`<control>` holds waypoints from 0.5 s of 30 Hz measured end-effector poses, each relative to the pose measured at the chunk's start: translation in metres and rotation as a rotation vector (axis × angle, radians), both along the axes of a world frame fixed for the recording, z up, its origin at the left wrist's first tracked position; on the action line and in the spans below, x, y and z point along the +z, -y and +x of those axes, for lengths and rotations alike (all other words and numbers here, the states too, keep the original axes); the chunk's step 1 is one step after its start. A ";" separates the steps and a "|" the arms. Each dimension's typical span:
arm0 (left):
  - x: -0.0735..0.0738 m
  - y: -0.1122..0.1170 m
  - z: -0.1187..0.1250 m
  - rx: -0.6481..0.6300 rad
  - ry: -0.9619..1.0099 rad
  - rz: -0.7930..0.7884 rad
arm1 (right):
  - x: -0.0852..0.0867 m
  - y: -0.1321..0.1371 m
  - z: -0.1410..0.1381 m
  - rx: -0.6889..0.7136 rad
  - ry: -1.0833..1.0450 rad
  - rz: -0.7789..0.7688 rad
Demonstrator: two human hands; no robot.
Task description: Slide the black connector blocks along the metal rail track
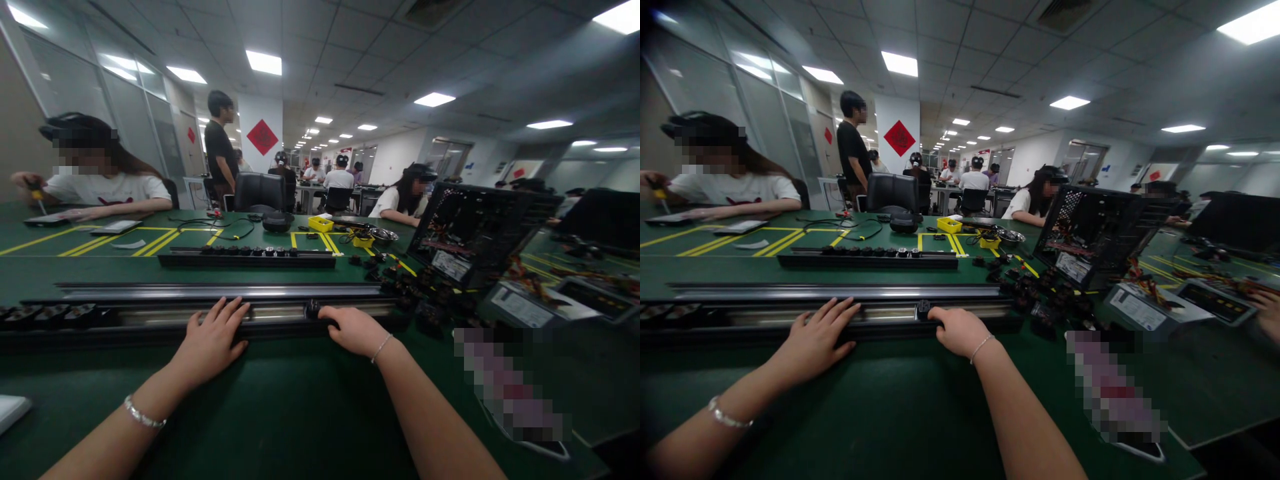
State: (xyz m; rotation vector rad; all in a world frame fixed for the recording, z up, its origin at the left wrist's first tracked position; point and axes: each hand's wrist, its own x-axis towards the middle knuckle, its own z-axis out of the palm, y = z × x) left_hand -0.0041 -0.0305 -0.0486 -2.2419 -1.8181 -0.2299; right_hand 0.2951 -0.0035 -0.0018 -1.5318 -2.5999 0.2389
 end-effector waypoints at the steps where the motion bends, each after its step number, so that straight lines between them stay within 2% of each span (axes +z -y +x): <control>1: 0.000 0.000 0.000 0.002 0.004 0.008 | 0.000 0.000 0.000 0.003 -0.006 0.001; 8: -0.005 0.004 0.003 -0.006 0.055 0.073 | -0.010 0.001 0.004 0.033 -0.078 0.002; 15: -0.002 0.010 0.007 0.012 0.098 0.058 | -0.038 0.014 0.004 -0.042 -0.098 0.178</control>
